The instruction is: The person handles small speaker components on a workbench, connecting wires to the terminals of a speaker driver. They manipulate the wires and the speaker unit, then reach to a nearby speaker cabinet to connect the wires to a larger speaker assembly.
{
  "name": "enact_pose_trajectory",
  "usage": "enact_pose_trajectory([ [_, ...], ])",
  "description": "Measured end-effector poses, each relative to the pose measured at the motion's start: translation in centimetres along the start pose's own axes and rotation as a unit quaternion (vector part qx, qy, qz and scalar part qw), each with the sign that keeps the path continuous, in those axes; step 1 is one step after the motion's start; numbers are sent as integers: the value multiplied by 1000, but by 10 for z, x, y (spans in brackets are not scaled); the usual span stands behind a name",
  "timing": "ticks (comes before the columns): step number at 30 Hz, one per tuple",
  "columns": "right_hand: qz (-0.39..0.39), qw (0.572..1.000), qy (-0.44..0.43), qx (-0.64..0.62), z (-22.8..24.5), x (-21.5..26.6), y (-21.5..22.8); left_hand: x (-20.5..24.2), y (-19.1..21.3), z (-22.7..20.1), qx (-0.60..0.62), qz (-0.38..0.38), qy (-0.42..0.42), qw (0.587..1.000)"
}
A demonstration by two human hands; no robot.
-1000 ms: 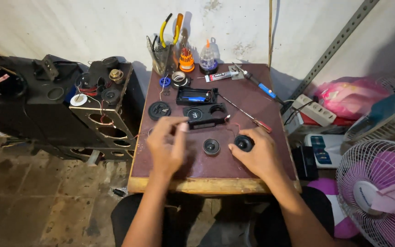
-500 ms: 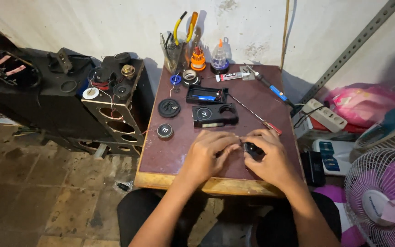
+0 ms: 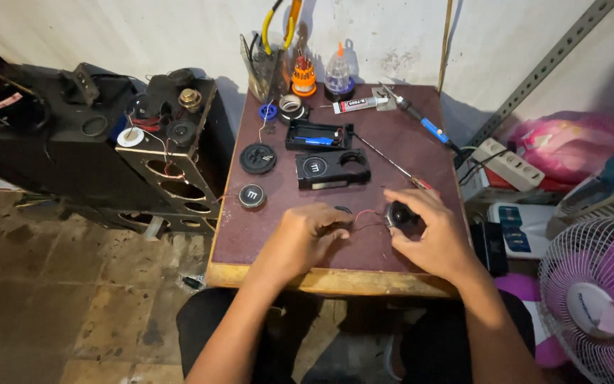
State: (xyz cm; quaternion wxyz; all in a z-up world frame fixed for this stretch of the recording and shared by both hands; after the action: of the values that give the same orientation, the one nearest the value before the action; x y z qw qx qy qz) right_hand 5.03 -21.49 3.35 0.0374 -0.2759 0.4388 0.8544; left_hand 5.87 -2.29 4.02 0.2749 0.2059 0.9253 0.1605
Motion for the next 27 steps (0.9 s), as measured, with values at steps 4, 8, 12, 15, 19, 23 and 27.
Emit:
enact_pose_trajectory([
  [4, 25, 1000, 5, -9, 3, 2, -1, 4, -1, 7, 9, 15, 68, 998],
  [8, 42, 999, 15, -18, 5, 1, -5, 8, -4, 10, -9, 33, 127, 991],
  [12, 44, 999, 24, -19, 8, 2, -7, 18, -5, 6, -26, 46, 164, 985],
  [15, 54, 998, 34, -22, 11, 1, -8, 18, -5, 5, -21, 50, 172, 984],
  [19, 83, 996, 29, -20, 9, 4, -13, 17, -6, 6, -14, 46, 166, 985],
  [23, 108, 994, 19, -27, 8, 5, -14, 17, -4, 2, -4, 31, 153, 988],
  [27, 111, 993, 27, -19, 4, 6, -18, 20, -5, 6, -4, 20, 154, 988],
])
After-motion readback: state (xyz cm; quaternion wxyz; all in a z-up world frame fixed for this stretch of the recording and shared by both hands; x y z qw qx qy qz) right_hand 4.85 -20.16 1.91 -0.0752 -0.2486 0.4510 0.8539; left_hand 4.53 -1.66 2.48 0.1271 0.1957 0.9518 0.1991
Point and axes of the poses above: each hand's wrist, its own x-axis away from the middle knuckle, its own y-axis out of the back of the hand, z = x × y, the point moved 9 cm from there along -x, towards the middle knuckle, and after that the axes turned 13 degrees about x, right-handed, at the moved point
